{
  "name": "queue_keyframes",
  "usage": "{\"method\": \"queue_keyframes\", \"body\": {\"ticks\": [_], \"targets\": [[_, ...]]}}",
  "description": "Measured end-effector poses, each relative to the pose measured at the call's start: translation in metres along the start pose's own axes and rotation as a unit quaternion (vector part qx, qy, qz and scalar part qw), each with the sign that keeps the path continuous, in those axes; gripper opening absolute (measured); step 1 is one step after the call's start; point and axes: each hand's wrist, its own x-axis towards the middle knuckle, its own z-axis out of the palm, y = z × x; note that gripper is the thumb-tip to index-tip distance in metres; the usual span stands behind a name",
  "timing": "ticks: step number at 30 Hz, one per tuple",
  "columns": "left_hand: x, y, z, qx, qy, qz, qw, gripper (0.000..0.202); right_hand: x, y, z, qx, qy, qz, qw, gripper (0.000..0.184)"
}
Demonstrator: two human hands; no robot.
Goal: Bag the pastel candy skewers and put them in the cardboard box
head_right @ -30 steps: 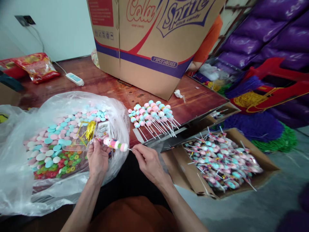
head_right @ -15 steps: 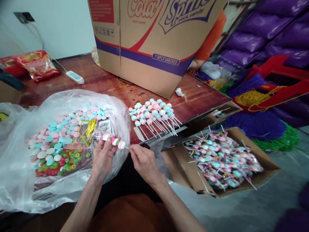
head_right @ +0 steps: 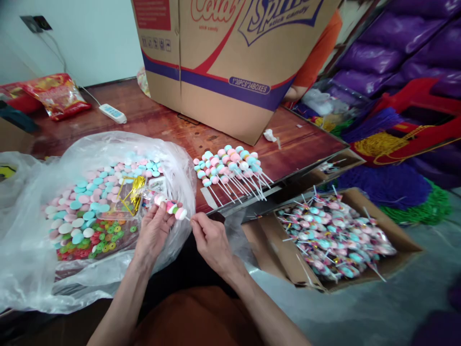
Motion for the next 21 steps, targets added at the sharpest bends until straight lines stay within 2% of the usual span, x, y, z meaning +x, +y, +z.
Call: {"method": "queue_keyframes", "body": {"ticks": [5,8,10,12,16,21], "targets": [[-0.001,-0.002,-0.001,0.014,0.003,-0.008,1.0,0.025,0.0,0.001,0.022,-0.043,0.043,-0.054,0.997,0.02],[-0.001,0.002,-0.007,0.027,-0.002,-0.026,0.999,0.027,0.0,0.001,0.027,-0.023,0.036,-0.057,0.997,0.021],[0.001,0.006,-0.01,0.027,-0.007,-0.041,0.999,0.031,0.0,-0.001,0.024,0.016,0.01,-0.032,0.999,0.02],[0.004,0.011,-0.013,0.012,0.001,-0.041,0.999,0.034,0.002,-0.004,0.016,0.07,-0.023,0.024,0.997,0.021],[0.011,0.018,-0.017,-0.018,0.036,-0.025,0.999,0.031,0.006,-0.006,0.005,0.194,-0.081,0.132,0.969,0.027],[0.013,0.019,-0.016,-0.009,0.033,-0.029,0.999,0.038,0.005,-0.002,0.006,0.204,-0.1,0.136,0.964,0.025]]}}
